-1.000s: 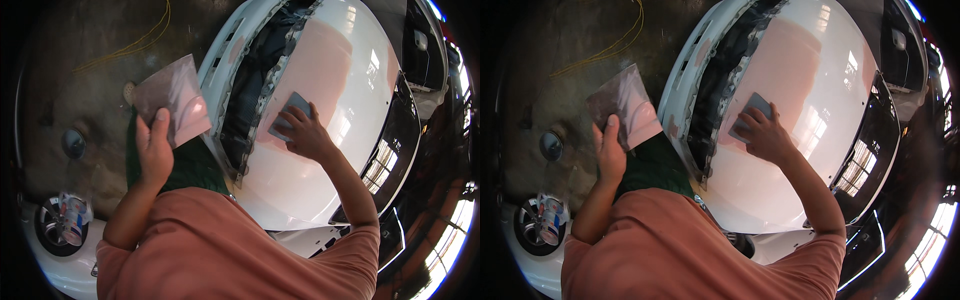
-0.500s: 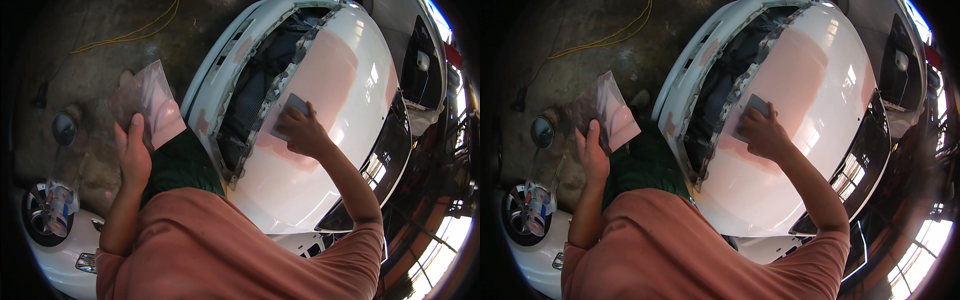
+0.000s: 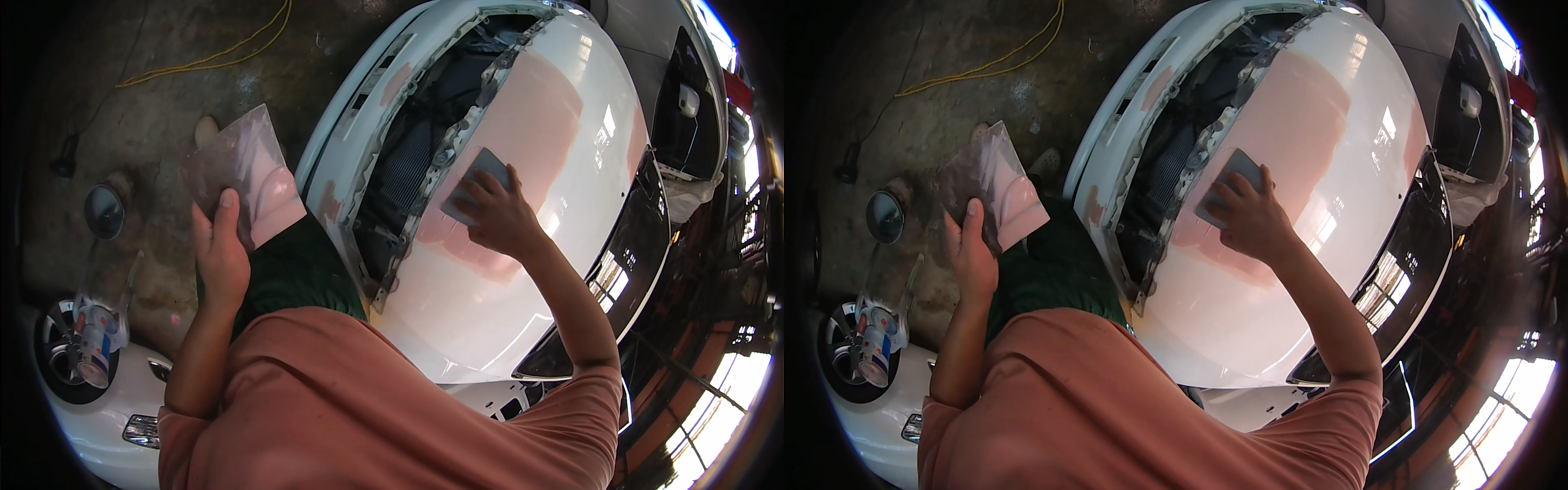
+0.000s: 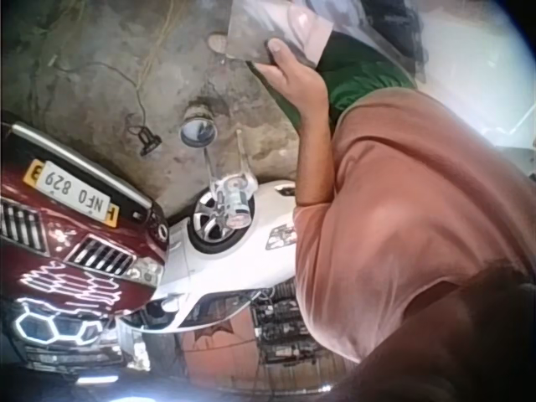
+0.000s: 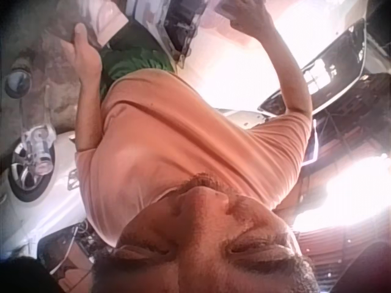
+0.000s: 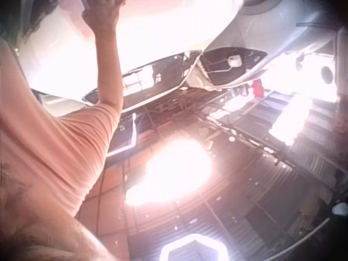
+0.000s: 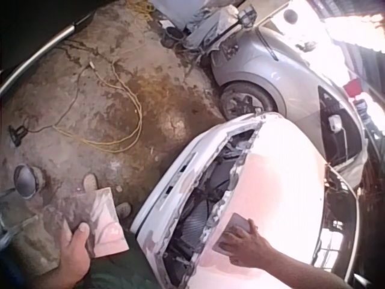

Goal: The person applies body filler to a white car hood using spreaders and then sands the surface with a sanding block to smooth the patch.

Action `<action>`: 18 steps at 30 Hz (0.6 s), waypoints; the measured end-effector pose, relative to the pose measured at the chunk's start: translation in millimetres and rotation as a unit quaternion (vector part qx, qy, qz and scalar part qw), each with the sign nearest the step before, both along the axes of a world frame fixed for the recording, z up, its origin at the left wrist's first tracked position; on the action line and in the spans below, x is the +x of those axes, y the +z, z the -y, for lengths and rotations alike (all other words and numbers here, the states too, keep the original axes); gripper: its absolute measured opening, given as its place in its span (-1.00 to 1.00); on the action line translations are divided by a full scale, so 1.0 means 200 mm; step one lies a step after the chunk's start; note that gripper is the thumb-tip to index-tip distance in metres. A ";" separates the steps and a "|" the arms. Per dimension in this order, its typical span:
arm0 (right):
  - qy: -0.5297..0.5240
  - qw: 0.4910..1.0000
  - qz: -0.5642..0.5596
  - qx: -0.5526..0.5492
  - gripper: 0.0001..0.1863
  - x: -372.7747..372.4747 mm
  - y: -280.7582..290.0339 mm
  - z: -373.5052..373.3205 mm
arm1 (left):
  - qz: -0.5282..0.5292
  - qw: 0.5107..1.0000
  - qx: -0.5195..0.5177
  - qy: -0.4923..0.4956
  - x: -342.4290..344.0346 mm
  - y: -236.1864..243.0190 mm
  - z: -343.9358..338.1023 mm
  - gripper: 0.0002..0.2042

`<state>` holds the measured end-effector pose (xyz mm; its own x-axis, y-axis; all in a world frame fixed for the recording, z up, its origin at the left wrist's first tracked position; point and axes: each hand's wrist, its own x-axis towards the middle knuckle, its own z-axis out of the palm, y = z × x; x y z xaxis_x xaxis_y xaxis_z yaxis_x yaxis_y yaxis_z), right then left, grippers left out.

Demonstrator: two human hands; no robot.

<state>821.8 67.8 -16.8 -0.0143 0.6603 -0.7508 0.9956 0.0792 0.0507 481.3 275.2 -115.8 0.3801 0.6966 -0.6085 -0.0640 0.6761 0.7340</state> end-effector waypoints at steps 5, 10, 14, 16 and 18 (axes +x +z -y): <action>-0.008 1.000 -0.008 0.011 -0.50 0.01 -0.11 -0.05 | -0.001 1.000 0.010 -0.010 0.01 0.00 0.00 -0.39; -0.032 0.999 -0.002 -0.020 -0.51 0.05 -0.03 0.02 | -0.022 1.000 0.011 -0.001 0.04 0.05 -0.01 -0.40; -0.032 0.999 -0.006 -0.007 -0.52 0.05 0.02 0.00 | -0.003 1.000 0.009 -0.014 0.03 0.03 0.01 -0.41; -0.025 0.998 -0.032 0.040 -0.52 0.03 -0.05 -0.04 | 0.006 0.999 0.016 -0.028 0.03 0.02 0.02 -0.41; -0.023 0.999 -0.023 0.027 -0.52 0.03 -0.10 -0.04 | 0.021 0.999 0.023 -0.039 0.03 0.02 0.03 -0.40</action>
